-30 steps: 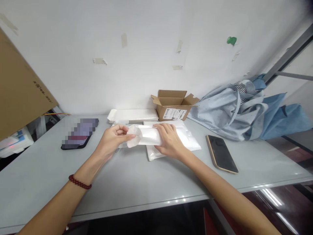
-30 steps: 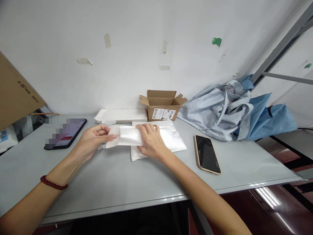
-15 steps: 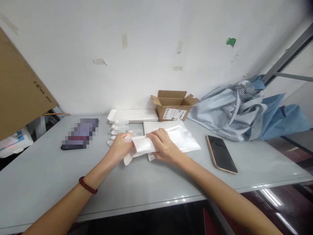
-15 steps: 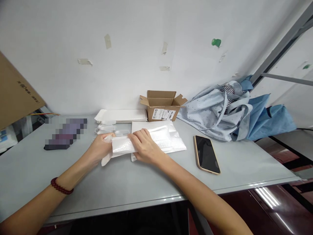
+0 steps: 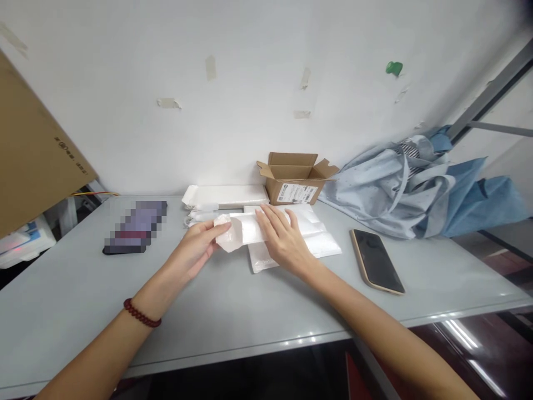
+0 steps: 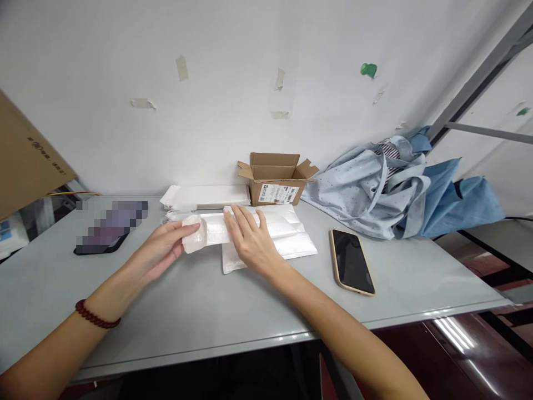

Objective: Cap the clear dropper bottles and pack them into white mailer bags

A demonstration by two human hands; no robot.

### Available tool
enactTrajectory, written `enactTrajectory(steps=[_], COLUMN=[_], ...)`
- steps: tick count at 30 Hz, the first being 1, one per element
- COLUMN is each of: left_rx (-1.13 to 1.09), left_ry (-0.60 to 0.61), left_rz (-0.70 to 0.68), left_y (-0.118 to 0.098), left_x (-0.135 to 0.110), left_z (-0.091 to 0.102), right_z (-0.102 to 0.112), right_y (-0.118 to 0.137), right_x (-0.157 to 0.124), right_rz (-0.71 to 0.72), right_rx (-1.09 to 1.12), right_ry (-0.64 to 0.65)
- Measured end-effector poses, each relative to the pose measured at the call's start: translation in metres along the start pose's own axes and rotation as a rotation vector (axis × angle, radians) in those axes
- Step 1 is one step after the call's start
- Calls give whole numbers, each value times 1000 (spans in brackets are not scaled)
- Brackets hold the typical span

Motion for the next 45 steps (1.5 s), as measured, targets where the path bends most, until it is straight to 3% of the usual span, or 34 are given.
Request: enactTrajectory(steps=[5,9,17,21,27,32,35,39,42,45], left_rx=[-92,-119,138,277,868,1036,948,648,453,323], left_ry=[74,67,-19,5,121,17,-82,-143,-108,-65], left_rz=[4,-12,-31,-223,-637,-819,-714,-388,-242,-155], left_y=[-1,1,2,-2,8,19,17,15,15,17], left_x=[-1,-1,-2,-6,-10,-7,-4,3,11,20], left_z=[-8,-9,-4,-10,-19,-25,-25,-21,-19,-19], right_z=[1,0,-2,-3,-1,0,3,9,9,4], right_y=[-2,0,0,-2,-4,-5,-9,-17,-18,-18], right_x=[1,1,0,1,1,2,3,5,6,6], right_rz=[-15,56,118,122,120,117,29,-116,-120,-121], right_rx=[-9,0,-29,-42,-67,-88,-108,-69,-43,-30], right_ry=[-10,-50,-59,-74,-97,-141,-228,-317,-289,-179])
Point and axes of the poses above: each hand's wrist, its own x-axis towards the middle knuckle, its own z-axis out of the back of the hand, y = z × x, the point moved 2 cm from there along x, towards the middle knuckle, and after that the axes turned 7 degrees about y, right-handed, at the moved point
